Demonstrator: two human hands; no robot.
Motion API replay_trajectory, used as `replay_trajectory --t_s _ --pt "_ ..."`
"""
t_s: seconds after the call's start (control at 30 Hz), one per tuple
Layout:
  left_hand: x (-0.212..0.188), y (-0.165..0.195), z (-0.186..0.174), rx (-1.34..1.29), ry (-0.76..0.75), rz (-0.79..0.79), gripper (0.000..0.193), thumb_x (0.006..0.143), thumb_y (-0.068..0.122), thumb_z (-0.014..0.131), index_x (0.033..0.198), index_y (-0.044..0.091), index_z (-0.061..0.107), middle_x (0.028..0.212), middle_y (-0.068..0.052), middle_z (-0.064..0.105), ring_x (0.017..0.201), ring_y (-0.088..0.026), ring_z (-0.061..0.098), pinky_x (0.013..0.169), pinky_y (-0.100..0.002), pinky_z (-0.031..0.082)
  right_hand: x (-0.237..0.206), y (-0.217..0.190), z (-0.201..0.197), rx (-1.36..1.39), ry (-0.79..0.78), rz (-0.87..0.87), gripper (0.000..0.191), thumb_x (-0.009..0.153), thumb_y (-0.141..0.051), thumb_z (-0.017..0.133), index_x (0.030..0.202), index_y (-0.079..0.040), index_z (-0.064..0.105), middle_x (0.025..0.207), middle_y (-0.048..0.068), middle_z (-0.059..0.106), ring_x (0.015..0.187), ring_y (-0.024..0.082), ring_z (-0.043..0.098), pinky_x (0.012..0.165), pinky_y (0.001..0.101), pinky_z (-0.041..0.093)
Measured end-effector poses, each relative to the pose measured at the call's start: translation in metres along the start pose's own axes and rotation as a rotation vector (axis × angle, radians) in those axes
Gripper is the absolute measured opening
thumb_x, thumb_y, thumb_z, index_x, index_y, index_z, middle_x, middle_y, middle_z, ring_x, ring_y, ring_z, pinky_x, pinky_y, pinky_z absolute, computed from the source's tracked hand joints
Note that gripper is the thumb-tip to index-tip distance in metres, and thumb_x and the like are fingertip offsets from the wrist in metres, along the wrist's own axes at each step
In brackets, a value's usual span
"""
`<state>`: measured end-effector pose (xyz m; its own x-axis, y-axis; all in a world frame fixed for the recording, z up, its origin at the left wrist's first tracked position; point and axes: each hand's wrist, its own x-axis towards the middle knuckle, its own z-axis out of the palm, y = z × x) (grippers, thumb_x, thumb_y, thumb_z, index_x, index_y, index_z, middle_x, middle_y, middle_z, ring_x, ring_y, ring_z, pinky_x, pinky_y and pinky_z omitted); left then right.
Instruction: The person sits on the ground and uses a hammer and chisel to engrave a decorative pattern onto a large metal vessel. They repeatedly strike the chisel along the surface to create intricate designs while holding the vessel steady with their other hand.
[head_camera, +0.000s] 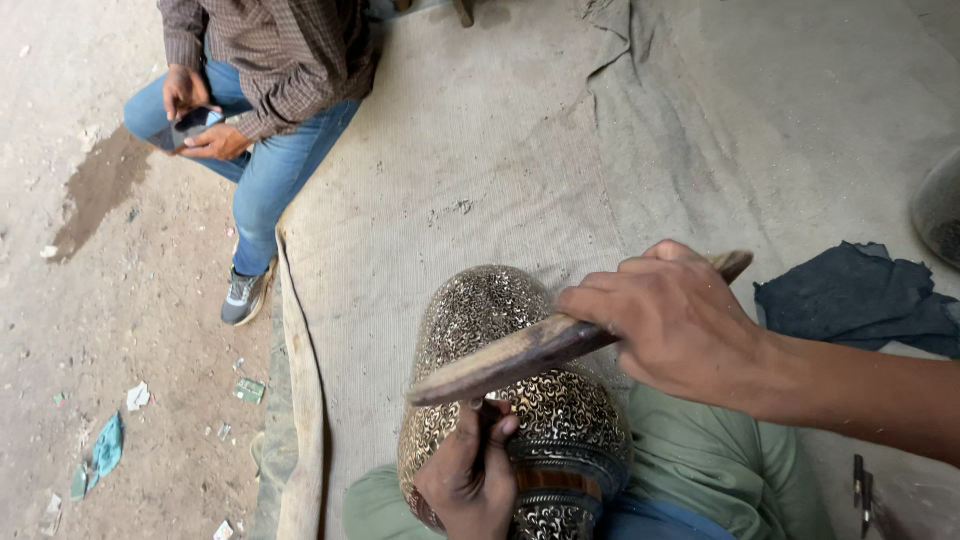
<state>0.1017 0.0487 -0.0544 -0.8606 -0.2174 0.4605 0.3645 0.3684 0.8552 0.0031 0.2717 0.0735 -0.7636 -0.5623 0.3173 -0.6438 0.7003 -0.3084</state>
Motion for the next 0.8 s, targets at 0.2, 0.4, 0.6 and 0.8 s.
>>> replay_trajectory --t_s 0.2,0.4,0.6,0.8 --pt "0.0 0.005 -0.001 0.039 -0.001 -0.025 0.052 0.081 -0.018 0.069 0.129 0.002 0.068 0.089 -0.012 0.081 0.082 -0.013 0.078 0.078 -0.025 0.062 -0.001 -0.001 0.004 -0.039 -0.015 -0.004 0.042 0.071 0.0 0.068 0.11 -0.016 0.069 0.084 -0.002 0.075 0.072 0.017 0.069 0.07 0.0461 0.043" --pt "0.001 0.004 0.0 0.078 -0.011 -0.029 0.053 0.08 -0.016 0.071 0.129 0.002 0.069 0.088 -0.01 0.081 0.079 -0.011 0.077 0.075 -0.024 0.062 -0.002 -0.001 0.006 -0.101 -0.099 0.015 0.029 0.083 -0.008 0.071 0.111 -0.017 0.069 0.085 -0.003 0.073 0.075 0.016 0.068 0.081 0.0481 0.043" --pt "-0.002 0.002 -0.002 0.022 -0.038 -0.063 0.058 0.081 -0.018 0.067 0.135 0.001 0.063 0.088 -0.012 0.081 0.079 -0.012 0.078 0.076 -0.025 0.062 -0.005 -0.001 0.01 0.099 -0.336 0.289 0.032 0.085 -0.005 0.07 0.108 -0.027 0.073 0.083 -0.008 0.077 0.078 0.008 0.071 0.087 0.0402 0.042" --pt "0.0 0.001 -0.005 0.065 -0.049 -0.047 0.056 0.08 -0.019 0.066 0.132 0.003 0.067 0.087 -0.012 0.082 0.082 -0.013 0.081 0.077 -0.025 0.063 -0.009 0.001 0.018 0.452 -0.066 0.311 0.066 0.071 0.005 0.059 0.132 -0.02 0.063 0.113 -0.002 0.073 0.099 0.007 0.068 0.091 0.0297 0.055"
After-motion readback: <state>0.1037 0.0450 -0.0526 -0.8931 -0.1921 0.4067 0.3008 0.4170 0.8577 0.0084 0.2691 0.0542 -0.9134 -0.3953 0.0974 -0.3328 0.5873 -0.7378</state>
